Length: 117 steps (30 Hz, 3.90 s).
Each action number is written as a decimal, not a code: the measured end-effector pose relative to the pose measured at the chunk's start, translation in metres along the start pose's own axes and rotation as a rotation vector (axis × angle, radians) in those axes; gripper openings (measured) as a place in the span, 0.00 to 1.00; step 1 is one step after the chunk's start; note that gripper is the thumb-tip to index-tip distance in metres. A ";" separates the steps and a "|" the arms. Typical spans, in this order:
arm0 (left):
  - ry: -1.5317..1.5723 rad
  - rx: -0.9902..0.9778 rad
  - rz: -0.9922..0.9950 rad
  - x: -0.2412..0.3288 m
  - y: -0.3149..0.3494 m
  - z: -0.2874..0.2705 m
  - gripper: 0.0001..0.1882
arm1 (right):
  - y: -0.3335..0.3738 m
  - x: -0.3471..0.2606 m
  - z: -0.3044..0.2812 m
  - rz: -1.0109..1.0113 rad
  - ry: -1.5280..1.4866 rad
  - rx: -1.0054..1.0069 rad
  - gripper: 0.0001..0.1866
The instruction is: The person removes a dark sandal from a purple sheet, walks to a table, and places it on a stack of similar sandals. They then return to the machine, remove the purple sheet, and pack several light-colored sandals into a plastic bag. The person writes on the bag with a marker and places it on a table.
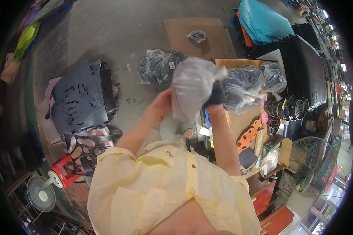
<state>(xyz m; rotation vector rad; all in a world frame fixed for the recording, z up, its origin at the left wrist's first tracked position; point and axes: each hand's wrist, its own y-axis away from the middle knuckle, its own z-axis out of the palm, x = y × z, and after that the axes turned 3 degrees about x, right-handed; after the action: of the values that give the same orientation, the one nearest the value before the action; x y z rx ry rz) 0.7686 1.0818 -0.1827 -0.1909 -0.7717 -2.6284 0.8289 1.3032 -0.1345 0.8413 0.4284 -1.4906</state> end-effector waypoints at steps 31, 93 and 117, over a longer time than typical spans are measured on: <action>-1.750 0.230 -0.836 0.096 0.251 -0.042 0.14 | 0.458 0.266 0.021 1.023 1.292 0.840 0.10; -1.888 -0.622 -0.606 -0.054 0.103 0.105 0.12 | 0.561 0.391 -0.126 0.438 1.511 0.948 0.10; -0.462 -1.333 1.708 -0.257 0.224 0.428 0.16 | 0.607 0.334 -0.047 0.530 1.107 1.299 0.16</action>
<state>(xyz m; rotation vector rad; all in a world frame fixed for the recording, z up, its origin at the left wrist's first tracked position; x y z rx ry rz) 1.1031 1.2271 0.2257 -1.1409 0.8927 -0.9540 1.4535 1.0319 -0.2693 2.5834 -0.0827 -0.5182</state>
